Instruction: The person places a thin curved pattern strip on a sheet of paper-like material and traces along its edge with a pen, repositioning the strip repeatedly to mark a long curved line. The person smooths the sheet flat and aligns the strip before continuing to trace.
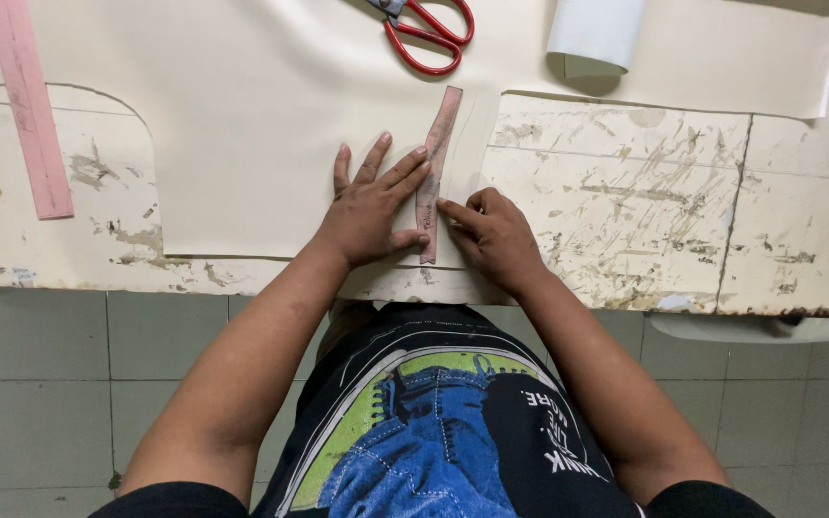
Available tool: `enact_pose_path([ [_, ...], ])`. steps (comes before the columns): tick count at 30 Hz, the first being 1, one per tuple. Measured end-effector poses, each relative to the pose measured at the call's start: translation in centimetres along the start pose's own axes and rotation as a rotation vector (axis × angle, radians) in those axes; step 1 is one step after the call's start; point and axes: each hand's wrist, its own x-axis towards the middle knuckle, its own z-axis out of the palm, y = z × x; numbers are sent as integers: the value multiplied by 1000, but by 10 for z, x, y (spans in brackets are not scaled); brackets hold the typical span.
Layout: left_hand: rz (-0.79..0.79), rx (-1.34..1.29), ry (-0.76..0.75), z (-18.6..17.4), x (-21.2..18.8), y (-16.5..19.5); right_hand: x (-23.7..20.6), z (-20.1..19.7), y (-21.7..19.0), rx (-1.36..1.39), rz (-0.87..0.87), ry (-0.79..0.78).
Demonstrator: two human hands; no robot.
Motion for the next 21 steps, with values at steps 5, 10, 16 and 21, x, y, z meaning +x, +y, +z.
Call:
enact_pose_path([
  [5,15,-35,10,-1,-2,-2,-2,-6,3,227,132,3],
  [10,4,-15,-4,-1,-2,-2,2,-5,4,217,182,-7],
  [16,3,-8,-5,-1,0,-2,1,-4,4,199,195,-14],
  [21,-12,-1,-33,-13,-1,6,3,-6,5,240,179,-25],
])
